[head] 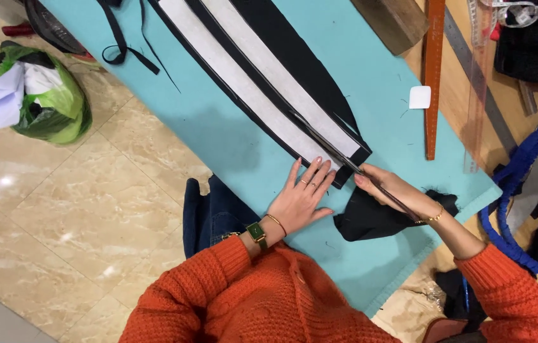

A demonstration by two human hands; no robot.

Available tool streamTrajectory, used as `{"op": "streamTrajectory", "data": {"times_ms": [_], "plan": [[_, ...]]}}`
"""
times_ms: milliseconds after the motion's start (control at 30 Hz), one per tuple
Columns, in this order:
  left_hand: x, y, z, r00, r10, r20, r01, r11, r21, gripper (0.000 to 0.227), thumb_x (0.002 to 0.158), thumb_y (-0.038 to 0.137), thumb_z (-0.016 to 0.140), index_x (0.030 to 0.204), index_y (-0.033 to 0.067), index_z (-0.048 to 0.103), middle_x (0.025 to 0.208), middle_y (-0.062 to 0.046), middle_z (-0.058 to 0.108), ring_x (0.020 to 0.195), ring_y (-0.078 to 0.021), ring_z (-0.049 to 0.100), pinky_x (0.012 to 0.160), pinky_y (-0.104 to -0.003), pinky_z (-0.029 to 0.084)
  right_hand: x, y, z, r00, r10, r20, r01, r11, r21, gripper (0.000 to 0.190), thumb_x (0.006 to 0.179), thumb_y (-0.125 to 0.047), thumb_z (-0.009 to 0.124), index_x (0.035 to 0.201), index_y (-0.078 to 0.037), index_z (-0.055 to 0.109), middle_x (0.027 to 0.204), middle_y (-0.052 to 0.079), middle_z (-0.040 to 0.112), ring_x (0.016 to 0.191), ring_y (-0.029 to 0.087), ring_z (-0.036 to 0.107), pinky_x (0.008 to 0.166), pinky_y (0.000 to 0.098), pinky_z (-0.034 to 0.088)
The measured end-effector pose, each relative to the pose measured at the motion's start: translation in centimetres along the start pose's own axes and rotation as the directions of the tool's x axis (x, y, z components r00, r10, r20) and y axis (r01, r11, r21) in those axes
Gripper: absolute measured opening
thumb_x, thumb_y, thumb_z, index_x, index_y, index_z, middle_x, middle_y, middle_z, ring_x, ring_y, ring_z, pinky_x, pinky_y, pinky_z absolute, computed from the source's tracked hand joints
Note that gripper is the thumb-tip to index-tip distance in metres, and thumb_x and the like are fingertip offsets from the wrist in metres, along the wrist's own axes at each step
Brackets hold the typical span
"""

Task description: The person uses shears to cut a long strip of black fabric with white stripes on a turquoise work surface. They trim the edges, cut the strip into smaller pieces, and then cut a separate black fabric piece into smaller sections, arranging the cut pieces on the table.

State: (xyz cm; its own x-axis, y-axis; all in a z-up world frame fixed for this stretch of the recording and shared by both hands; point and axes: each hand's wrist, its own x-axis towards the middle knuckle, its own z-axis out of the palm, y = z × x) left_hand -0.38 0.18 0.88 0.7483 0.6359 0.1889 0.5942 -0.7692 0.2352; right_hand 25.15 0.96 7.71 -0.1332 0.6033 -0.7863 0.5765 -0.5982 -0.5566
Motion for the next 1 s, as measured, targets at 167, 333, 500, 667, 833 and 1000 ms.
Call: {"op": "streamTrajectory", "data": {"times_ms": [167, 333, 500, 667, 833, 1000], "plan": [[0.0, -0.1, 0.0, 1.0, 0.004, -0.013, -0.003, 1.0, 0.031, 0.089, 0.092, 0.072, 0.039, 0.157, 0.0119, 0.031, 0.164, -0.014, 0.029, 0.157, -0.0298, 0.018, 0.127, -0.061, 0.012, 3.7, 0.7, 0.0, 0.999, -0.039, 0.012, 0.04, 0.996, -0.08, 0.054, 0.1, -0.058, 0.048, 0.114, -0.008, 0.06, 0.067, 0.005, 0.049, 0.058, 0.017, 0.051, 0.053, 0.0322, 0.041], [0.0, -0.2, 0.1, 1.0, 0.005, -0.024, -0.004, 1.0, 0.003, 0.087, 0.093, 0.07, 0.036, 0.157, 0.0108, 0.031, 0.164, -0.013, 0.03, 0.156, -0.0301, 0.019, 0.127, -0.062, 0.012, 0.3, -5.8, 0.7, 0.999, -0.032, 0.019, 0.032, 0.999, 0.003, 0.048, 0.103, -0.055, 0.047, 0.108, -0.009, 0.061, 0.062, -0.001, 0.042, 0.05, 0.011, 0.046, 0.044, 0.0263, 0.037], [0.0, -0.2, 0.4, 0.999, 0.011, -0.047, -0.014, 0.998, -0.061, 0.085, 0.095, 0.067, 0.035, 0.156, 0.008, 0.032, 0.164, -0.015, 0.03, 0.156, -0.0321, 0.021, 0.126, -0.063, 0.012, 0.6, -4.9, 0.8, 0.997, -0.029, 0.067, 0.014, 0.978, 0.208, 0.046, 0.105, -0.051, 0.049, 0.106, -0.006, 0.06, 0.06, -0.007, 0.03, 0.042, 0.006, 0.032, 0.038, 0.0197, 0.028], [0.1, -0.3, -0.1, 0.995, -0.008, -0.097, -0.004, 0.993, -0.121, 0.084, 0.095, 0.064, 0.039, 0.155, 0.006, 0.033, 0.162, -0.016, 0.033, 0.154, -0.0337, 0.027, 0.126, -0.062, 0.016, 1.0, -6.3, 1.2, 0.999, -0.041, 0.022, 0.038, 0.995, 0.096, 0.049, 0.103, -0.056, 0.049, 0.093, -0.009, 0.057, 0.058, -0.003, 0.041, 0.047, 0.008, 0.04, 0.041, 0.023, 0.031], [0.0, -0.3, 0.0, 0.996, -0.002, -0.087, -0.006, 0.995, -0.102, 0.089, 0.09, 0.064, 0.049, 0.156, 0.007, 0.032, 0.163, -0.015, 0.033, 0.154, -0.0332, 0.028, 0.126, -0.061, 0.018, 3.4, -6.6, 1.5, 0.997, -0.071, 0.004, 0.071, 0.997, 0.005, 0.049, 0.103, -0.057, 0.046, 0.095, -0.01, 0.057, 0.058, -0.003, 0.043, 0.049, 0.009, 0.043, 0.045, 0.0243, 0.033], [0.0, -0.5, -0.4, 0.998, 0.002, -0.066, -0.01, 0.994, -0.11, 0.085, 0.092, 0.063, 0.046, 0.156, 0.0073, 0.033, 0.162, -0.015, 0.033, 0.154, -0.0333, 0.028, 0.127, -0.061, 0.018, 3.4, -7.4, 1.6, 0.996, -0.087, 0.006, 0.086, 0.994, 0.074, 0.045, 0.105, -0.051, 0.046, 0.088, -0.01, 0.054, 0.054, -0.004, 0.038, 0.043, 0.006, 0.035, 0.039, 0.0215, 0.029]]}}
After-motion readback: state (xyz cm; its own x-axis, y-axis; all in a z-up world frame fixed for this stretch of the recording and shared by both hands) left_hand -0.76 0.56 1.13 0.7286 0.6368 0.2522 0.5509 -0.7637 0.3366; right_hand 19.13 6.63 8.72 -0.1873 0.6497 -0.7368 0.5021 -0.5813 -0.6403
